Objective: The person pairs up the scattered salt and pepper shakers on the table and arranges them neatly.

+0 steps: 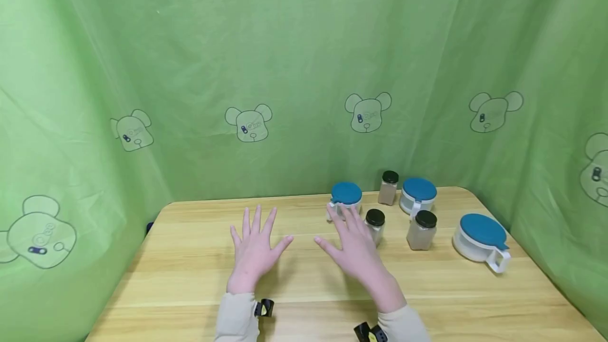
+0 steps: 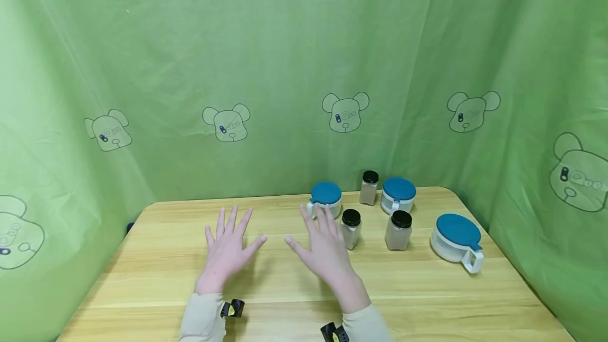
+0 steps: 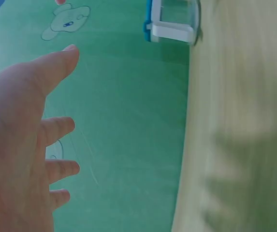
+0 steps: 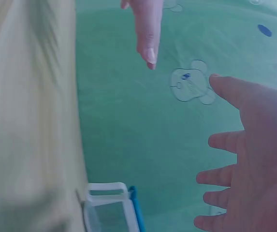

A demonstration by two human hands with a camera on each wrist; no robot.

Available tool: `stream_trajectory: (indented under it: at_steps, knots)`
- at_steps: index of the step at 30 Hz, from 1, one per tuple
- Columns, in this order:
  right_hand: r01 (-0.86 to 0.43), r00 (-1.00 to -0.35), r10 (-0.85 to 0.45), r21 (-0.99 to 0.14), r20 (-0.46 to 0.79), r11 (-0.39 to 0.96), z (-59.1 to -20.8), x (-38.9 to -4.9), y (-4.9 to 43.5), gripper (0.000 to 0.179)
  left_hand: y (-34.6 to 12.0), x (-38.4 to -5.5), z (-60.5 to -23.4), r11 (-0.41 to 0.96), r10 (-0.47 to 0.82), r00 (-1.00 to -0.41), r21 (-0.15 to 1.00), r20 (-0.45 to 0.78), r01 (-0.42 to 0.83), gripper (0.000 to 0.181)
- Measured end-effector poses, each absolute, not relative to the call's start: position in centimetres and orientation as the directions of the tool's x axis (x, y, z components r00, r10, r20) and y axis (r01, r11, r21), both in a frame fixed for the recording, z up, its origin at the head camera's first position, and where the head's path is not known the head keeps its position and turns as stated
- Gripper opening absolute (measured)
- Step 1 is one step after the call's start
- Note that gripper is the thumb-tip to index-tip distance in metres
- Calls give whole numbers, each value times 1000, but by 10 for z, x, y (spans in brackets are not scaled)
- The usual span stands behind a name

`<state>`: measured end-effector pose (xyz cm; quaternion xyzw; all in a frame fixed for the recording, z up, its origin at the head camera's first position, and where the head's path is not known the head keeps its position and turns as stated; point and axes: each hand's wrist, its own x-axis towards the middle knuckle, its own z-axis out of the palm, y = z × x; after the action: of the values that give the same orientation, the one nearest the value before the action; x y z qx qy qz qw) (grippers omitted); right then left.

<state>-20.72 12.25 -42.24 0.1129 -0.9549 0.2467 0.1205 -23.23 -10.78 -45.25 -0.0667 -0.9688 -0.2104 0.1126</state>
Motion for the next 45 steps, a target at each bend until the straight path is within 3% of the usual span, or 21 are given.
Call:
stream_trajectory:
  at_steps: [14, 29, 45]
  knots:
    - [-224, -955, -89, -488, 284, 844, -403, -207, 152, 83, -94, -221, -429, 888, 120, -931, 381, 346, 256, 79]
    - [-200, -939, -9, -525, 343, 827, -393, -208, 191, 77, -60, -212, -430, 856, 264, -829, 277, 493, 437, 68]
    - [-172, -933, 38, -534, 359, 828, -392, -209, 221, 75, -32, -206, -437, 843, 364, -790, 186, 494, 504, 63]
